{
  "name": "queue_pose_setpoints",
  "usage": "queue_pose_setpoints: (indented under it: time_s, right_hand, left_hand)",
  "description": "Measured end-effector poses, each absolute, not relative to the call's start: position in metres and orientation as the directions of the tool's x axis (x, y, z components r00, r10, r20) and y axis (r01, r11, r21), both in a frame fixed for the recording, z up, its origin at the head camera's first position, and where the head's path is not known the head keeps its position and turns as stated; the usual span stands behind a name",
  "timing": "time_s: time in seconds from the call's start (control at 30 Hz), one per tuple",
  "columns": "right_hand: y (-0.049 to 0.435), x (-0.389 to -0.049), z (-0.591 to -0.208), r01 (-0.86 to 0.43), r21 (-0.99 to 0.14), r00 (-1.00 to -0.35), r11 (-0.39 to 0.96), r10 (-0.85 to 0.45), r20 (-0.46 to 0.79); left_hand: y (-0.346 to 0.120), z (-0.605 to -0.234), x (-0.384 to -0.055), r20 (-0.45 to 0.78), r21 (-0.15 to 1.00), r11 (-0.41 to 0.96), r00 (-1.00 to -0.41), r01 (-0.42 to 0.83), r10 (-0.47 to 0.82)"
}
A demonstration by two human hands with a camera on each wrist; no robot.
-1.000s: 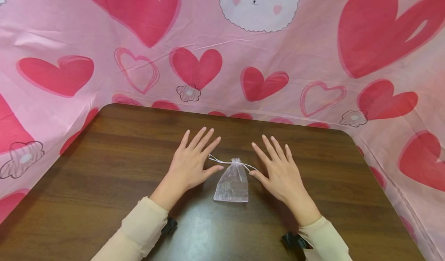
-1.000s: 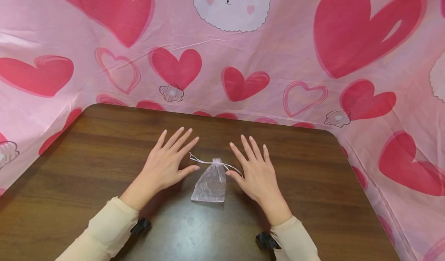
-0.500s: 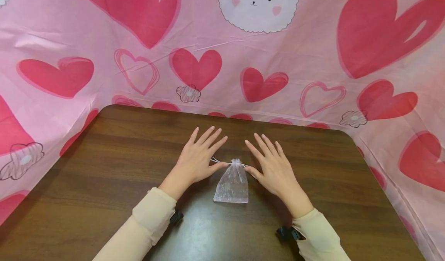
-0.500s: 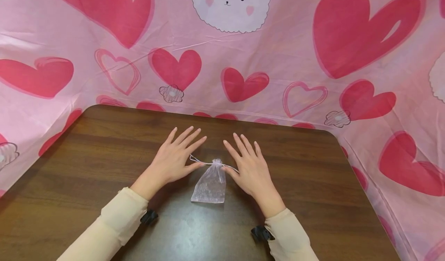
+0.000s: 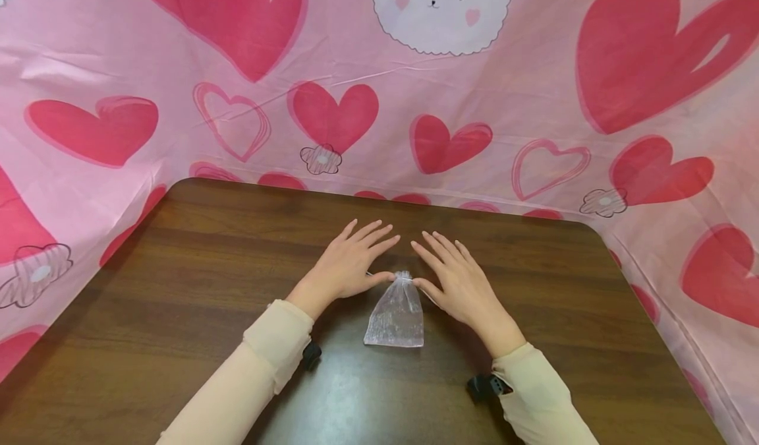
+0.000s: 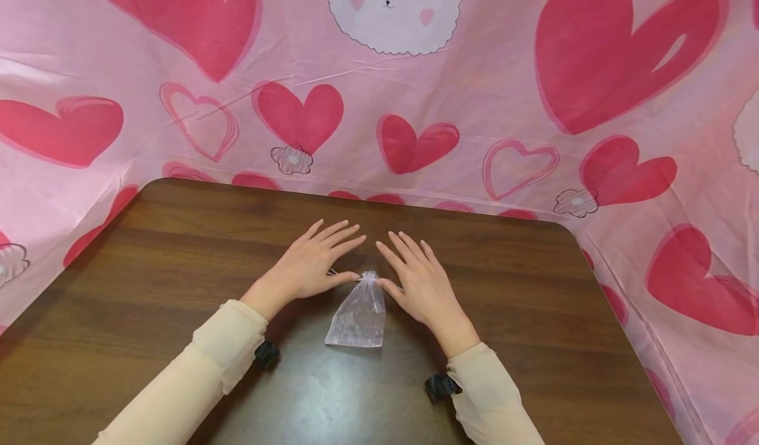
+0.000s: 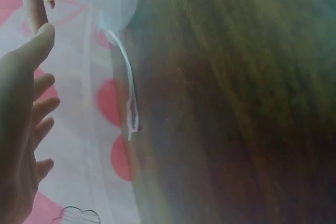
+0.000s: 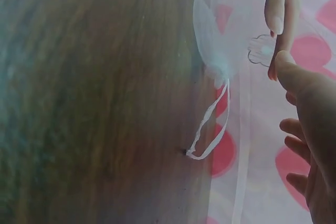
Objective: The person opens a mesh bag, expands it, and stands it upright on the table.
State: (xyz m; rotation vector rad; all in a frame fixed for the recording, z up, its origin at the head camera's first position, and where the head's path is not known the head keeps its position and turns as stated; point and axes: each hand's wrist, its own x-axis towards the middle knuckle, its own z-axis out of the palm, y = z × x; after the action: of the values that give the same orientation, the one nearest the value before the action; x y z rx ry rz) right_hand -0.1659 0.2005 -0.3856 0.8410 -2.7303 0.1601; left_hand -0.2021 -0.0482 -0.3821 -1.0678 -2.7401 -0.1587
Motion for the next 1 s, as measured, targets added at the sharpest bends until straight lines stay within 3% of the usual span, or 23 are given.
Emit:
queue_pose_setpoints:
  time_s: [0.77, 1.0]
  right_hand:
    - [0.2, -0.18, -0.395, -0.623, -0.14, -0.773, 0.769, -0.579, 0.26]
    - [0.194, -0.181, -0.399, -0.629, -0.142, -0.769, 0.765, -0.584, 0.259]
  left_hand:
    - [-0.036, -0.395, -0.216, 0.065, 0.282, 0.73, -0.772, 0.622, 0.633]
    - [-0.03, -0.399, -0.217, 0.051, 0.284, 0.725, -0.765, 0.627, 0.642]
